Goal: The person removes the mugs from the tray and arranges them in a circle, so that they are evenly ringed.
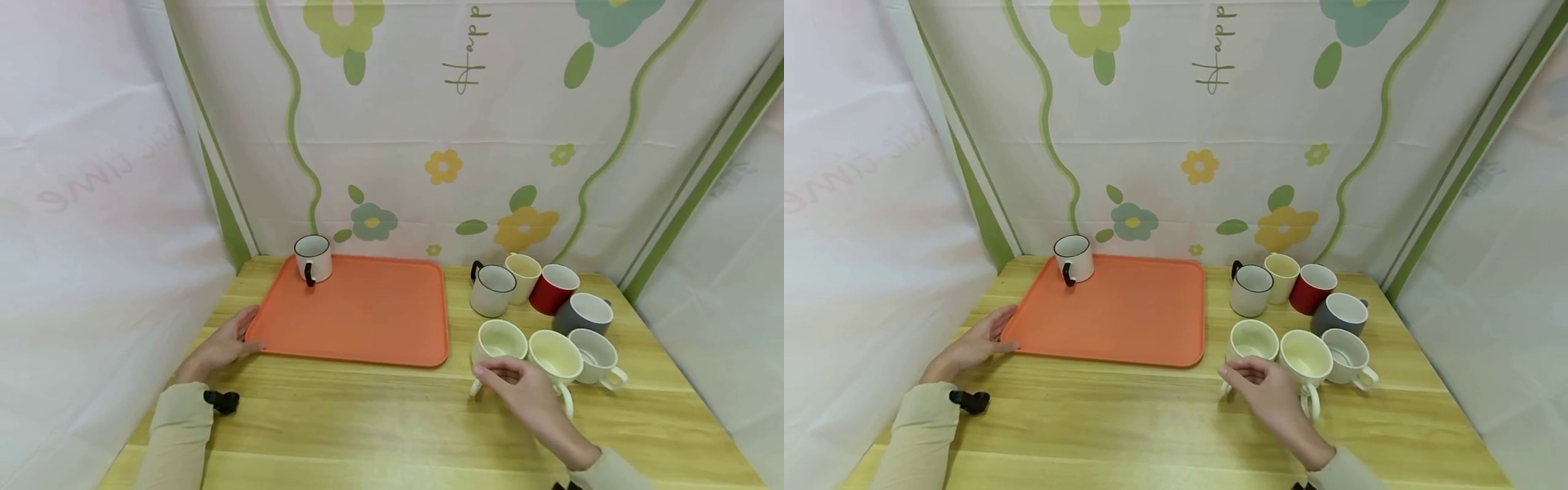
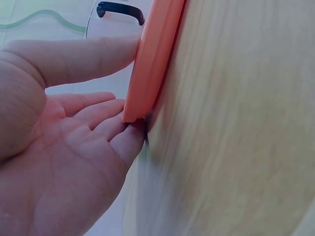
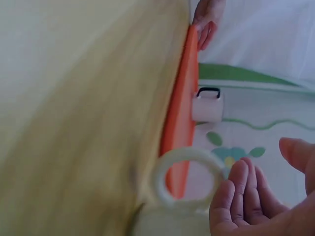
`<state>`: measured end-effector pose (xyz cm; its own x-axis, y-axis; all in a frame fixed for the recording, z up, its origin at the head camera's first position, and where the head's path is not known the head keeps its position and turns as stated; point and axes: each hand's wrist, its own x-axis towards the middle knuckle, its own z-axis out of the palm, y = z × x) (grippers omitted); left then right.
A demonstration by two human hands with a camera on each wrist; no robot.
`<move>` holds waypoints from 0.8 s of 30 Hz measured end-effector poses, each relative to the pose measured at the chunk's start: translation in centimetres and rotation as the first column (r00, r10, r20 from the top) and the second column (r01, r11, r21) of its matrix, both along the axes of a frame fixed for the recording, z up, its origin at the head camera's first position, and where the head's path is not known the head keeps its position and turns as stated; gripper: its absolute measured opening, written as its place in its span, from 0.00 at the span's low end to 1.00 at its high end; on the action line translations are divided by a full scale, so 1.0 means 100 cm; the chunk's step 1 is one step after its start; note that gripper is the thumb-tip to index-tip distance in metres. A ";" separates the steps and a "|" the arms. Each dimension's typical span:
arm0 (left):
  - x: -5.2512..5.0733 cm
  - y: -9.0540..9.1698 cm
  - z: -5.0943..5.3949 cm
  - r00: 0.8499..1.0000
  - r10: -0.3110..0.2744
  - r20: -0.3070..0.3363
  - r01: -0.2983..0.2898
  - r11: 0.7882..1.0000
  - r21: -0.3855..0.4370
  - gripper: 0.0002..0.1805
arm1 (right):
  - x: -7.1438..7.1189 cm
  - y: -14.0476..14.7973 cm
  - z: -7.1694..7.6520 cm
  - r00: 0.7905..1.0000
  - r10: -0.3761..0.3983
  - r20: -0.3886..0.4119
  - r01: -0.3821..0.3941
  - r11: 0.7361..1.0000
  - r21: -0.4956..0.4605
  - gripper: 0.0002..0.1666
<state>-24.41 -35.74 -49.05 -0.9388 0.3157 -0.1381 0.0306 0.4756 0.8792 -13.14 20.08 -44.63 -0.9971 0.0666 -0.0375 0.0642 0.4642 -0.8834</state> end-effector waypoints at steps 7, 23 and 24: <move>-0.001 0.000 0.000 1.000 0.007 0.002 -0.007 1.000 -0.012 0.55 | -0.030 -0.046 0.026 0.970 0.218 -0.106 -0.225 0.973 -0.056 0.23; -0.001 -0.001 0.000 1.000 0.008 -0.005 -0.008 0.999 -0.034 0.55 | -0.137 -0.175 0.050 0.880 0.453 -0.142 -0.454 0.891 0.026 0.32; -0.001 -0.001 0.000 1.000 0.009 -0.006 -0.009 0.999 -0.037 0.55 | -0.143 -0.181 0.048 0.882 0.451 -0.138 -0.452 0.892 0.025 0.33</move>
<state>-24.54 -35.82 -49.05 -0.9424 0.3021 -0.1438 0.0317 0.5084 0.8606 -27.47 1.94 -39.86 -0.9145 -0.3914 0.1023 -0.2718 0.4071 -0.8720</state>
